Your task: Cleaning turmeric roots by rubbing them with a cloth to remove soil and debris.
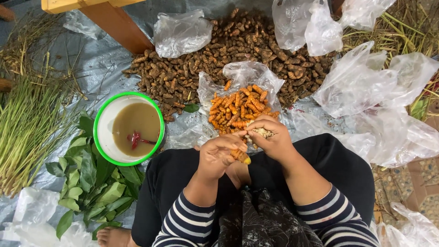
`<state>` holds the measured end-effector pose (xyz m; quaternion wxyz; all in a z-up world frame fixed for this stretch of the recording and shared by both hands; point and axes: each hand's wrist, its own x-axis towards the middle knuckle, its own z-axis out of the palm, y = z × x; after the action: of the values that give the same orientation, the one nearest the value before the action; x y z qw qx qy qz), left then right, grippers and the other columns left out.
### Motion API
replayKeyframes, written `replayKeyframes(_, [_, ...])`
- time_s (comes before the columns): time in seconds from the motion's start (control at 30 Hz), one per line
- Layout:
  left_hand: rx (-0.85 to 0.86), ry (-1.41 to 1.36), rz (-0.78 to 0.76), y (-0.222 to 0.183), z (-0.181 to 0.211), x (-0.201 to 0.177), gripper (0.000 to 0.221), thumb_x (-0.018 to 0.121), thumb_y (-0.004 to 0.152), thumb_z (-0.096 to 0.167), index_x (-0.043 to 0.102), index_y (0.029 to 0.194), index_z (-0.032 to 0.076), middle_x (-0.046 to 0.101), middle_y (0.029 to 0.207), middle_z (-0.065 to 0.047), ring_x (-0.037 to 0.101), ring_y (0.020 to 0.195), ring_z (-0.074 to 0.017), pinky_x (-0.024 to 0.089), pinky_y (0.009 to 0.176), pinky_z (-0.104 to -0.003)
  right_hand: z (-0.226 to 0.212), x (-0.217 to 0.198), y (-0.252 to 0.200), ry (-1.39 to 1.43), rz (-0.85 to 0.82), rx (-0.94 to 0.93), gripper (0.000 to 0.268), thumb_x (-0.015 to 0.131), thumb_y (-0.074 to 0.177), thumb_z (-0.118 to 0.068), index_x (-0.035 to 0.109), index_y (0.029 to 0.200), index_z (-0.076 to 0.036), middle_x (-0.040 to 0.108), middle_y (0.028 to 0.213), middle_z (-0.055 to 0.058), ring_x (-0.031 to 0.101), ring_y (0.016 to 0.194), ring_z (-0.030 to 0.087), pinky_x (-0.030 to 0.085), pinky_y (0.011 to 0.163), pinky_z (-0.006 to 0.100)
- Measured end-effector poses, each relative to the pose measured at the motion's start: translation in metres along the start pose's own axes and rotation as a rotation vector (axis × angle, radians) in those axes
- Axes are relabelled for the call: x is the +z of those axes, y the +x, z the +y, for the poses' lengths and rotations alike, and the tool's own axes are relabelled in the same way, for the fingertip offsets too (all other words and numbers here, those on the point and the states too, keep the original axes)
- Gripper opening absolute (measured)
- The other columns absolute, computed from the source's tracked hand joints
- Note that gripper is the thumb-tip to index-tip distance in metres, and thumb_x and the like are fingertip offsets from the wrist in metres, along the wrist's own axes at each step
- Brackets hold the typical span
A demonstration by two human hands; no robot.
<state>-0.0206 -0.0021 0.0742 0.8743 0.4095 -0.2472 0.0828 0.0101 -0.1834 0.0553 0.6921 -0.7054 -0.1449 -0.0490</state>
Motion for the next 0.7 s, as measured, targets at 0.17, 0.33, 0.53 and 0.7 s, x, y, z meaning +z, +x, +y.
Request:
replayKeyframes(0.17, [-0.001, 0.069, -0.043, 0.001, 0.002, 0.002, 0.023, 0.078, 0.087, 0.013, 0.069, 0.098, -0.005, 0.073, 0.091, -0.025, 0.070, 0.092, -0.0369, 0.036, 0.105, -0.071, 0.003, -0.001, -0.001, -0.022, -0.011, -0.005, 0.009, 0.082, 0.083, -0.009, 0.080, 0.091, -0.005, 0.069, 0.084, 0.011, 0.064, 0.075, 0.021, 0.051, 0.073, 0.036])
replayKeyframes(0.33, [0.000, 0.168, -0.122, 0.005, 0.010, 0.005, 0.021, 0.079, 0.086, 0.012, 0.073, 0.101, -0.001, 0.076, 0.095, -0.020, 0.071, 0.094, -0.0337, 0.036, 0.106, -0.070, 0.005, -0.002, 0.000, -0.062, -0.008, -0.035, 0.009, 0.082, 0.083, -0.008, 0.081, 0.091, -0.005, 0.070, 0.083, 0.011, 0.064, 0.074, 0.021, 0.051, 0.070, 0.036])
replayKeyframes(0.53, [-0.034, 0.336, -0.204, 0.013, 0.020, 0.014, 0.021, 0.083, 0.083, 0.016, 0.076, 0.099, 0.005, 0.078, 0.093, -0.012, 0.073, 0.087, -0.0282, 0.042, 0.106, -0.062, -0.002, -0.005, 0.003, -0.193, -0.007, -0.077, 0.006, 0.083, 0.082, -0.010, 0.081, 0.088, -0.011, 0.069, 0.081, 0.008, 0.065, 0.070, 0.024, 0.052, 0.066, 0.034])
replayKeyframes(0.7, [-0.056, 0.490, -0.326, 0.012, 0.023, 0.012, 0.019, 0.083, 0.085, 0.016, 0.077, 0.102, 0.010, 0.078, 0.095, -0.009, 0.073, 0.084, -0.0285, 0.043, 0.106, -0.060, -0.019, -0.009, 0.006, -0.448, -0.085, -0.132, 0.006, 0.082, 0.081, -0.015, 0.078, 0.085, -0.016, 0.072, 0.082, 0.007, 0.068, 0.074, 0.033, 0.054, 0.068, 0.041])
